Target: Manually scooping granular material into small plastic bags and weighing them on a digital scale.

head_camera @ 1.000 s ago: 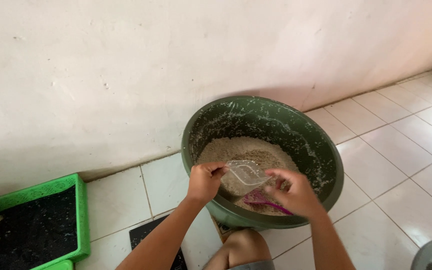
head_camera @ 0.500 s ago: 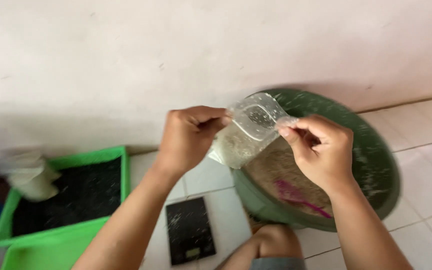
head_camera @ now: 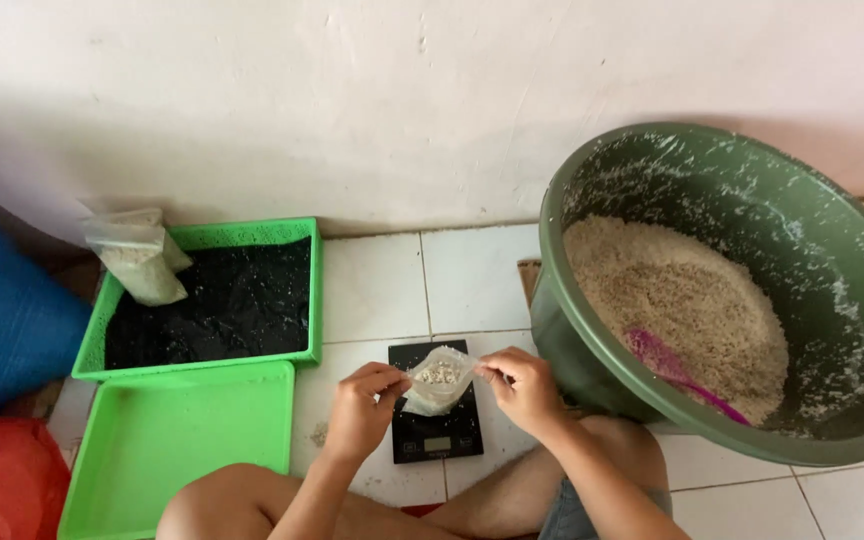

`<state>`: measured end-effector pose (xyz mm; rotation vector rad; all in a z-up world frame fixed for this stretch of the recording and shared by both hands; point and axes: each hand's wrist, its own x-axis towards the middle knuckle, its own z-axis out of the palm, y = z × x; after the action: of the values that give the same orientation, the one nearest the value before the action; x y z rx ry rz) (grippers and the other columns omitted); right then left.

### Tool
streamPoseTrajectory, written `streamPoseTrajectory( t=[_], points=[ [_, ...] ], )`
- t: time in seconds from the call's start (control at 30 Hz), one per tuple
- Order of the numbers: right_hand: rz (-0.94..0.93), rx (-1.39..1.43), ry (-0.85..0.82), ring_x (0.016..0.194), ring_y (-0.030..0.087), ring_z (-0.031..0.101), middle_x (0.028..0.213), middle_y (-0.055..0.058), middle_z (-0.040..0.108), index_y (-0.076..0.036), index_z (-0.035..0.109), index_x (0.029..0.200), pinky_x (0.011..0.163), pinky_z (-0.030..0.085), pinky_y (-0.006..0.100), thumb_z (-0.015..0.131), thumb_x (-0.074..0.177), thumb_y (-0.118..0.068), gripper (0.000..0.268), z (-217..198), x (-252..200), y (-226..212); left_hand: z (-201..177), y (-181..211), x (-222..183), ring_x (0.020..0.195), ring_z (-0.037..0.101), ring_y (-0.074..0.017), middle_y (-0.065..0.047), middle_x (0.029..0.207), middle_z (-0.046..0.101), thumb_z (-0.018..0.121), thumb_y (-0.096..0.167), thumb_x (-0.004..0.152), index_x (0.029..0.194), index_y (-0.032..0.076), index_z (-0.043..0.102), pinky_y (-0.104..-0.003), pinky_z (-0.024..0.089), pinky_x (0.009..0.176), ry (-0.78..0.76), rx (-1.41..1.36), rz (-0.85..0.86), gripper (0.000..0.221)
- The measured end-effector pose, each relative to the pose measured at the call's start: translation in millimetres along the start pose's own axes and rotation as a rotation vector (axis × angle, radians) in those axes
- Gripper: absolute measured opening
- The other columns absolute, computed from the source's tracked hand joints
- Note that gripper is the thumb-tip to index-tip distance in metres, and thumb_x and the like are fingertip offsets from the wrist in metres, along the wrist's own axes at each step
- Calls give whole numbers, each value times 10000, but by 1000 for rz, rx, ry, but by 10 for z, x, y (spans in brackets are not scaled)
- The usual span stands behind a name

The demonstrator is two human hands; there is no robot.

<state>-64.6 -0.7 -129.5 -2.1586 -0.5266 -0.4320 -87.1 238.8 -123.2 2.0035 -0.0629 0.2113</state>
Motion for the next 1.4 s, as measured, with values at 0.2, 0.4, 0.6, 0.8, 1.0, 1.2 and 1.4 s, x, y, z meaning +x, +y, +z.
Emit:
streamPoseTrajectory(
  t=[0.2,0.4,0.6,0.8,1.0,1.2,1.4],
  points=[
    [80,62,-51,502,118,577,787,43,754,-29,753,853,451,440,234,751,708,31,157,164,-125,-1,155,-344,-48,582,632,-139,14,865,757,734,24,743,844,38,770,-257,516,561,-30,65,18,109],
    [38,6,-80,592,131,629,783,40,745,-36,751,859,525,495,240,719,718,32,160,175,-135,-74,138,-351,-104,572,642,-120,19,870,766,738,33,745,836,42,776,-239,530,536,-38,98,79,99],
    [23,-27,-114,654,139,659,786,38,748,-32,746,863,575,535,246,729,732,7,137,196,-191,-91,146,-393,-213,596,630,-126,21,897,746,731,35,759,870,45,768,-243,517,551,-57,27,20,118],
    [62,-21,-71,652,105,635,1077,92,714,-28,611,1188,504,492,215,752,782,-64,432,187,-361,-5,165,-333,-278,772,683,-112,-6,1083,691,711,59,801,1050,61,729,-244,577,659,-64,-21,-131,250],
    [-11,-106,136,634,77,646,945,56,729,-49,634,1084,501,519,171,697,797,-26,294,-521,-236,-461,267,-705,-322,810,689,-141,-26,1080,668,691,-18,781,1142,91,683,-274,592,699,-100,-12,-287,377],
    [85,-365,268,692,164,606,930,130,680,55,543,1229,623,496,272,614,940,-39,313,-2014,371,190,419,-1170,-329,804,681,-213,-120,1067,654,750,2,756,1238,26,612,-328,582,653,7,35,-477,502],
    [987,-760,-882,675,230,589,856,95,689,-25,721,957,658,498,371,561,953,-410,417,-2409,110,1599,458,-1871,-360,717,635,-265,-197,996,656,776,-46,727,1219,-74,610,-349,514,578,197,32,-372,521]
  ],
)
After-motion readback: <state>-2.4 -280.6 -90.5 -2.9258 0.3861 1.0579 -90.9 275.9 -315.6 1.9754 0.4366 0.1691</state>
